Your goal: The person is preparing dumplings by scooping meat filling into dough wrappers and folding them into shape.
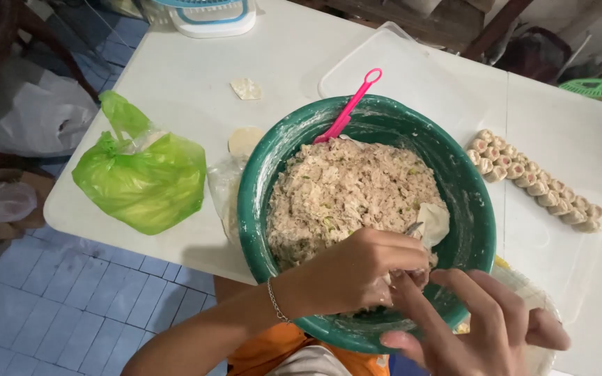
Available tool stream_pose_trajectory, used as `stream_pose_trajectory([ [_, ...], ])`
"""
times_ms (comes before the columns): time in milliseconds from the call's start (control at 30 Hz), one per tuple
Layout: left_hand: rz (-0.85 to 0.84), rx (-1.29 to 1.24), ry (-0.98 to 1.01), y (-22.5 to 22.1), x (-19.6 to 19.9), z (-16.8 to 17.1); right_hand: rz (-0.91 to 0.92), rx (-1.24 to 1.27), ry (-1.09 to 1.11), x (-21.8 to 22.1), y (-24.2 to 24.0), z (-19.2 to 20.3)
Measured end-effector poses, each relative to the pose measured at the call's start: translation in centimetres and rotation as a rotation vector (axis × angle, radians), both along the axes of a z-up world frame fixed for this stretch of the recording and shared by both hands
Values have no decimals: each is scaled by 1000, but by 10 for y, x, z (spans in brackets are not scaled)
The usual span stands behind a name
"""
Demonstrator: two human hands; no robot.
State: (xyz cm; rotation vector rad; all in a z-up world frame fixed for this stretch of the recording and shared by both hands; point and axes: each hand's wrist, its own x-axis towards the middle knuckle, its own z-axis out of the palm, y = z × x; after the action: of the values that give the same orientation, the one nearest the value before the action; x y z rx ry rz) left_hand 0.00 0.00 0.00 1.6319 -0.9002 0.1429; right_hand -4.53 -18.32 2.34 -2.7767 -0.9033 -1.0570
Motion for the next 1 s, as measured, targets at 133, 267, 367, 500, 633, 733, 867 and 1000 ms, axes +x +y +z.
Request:
stream_pose_trajectory([
  [133,25,-33,33,0,-2,-2,39,67,-4,-1,-13,1],
  [267,157,-64,62,2,-5,-6,16,142,142,7,-23,16],
  [367,189,-124,102,1,-6,-13,166,170,119,27,-22,6],
  [500,203,-84,284,3,-15,10,282,141,145,43,-9,-5],
  [633,295,88,273,-5,-23,12,332,91,346,53,6,-11],
  [733,266,103,334,-1,-26,17,337,298,552,51,9,0],
  [867,374,-229,394,4,-16,13,429,655,969,46,13,14],
  [1000,188,-531,503,-8,-10,12,495,733,937,41,23,5],
])
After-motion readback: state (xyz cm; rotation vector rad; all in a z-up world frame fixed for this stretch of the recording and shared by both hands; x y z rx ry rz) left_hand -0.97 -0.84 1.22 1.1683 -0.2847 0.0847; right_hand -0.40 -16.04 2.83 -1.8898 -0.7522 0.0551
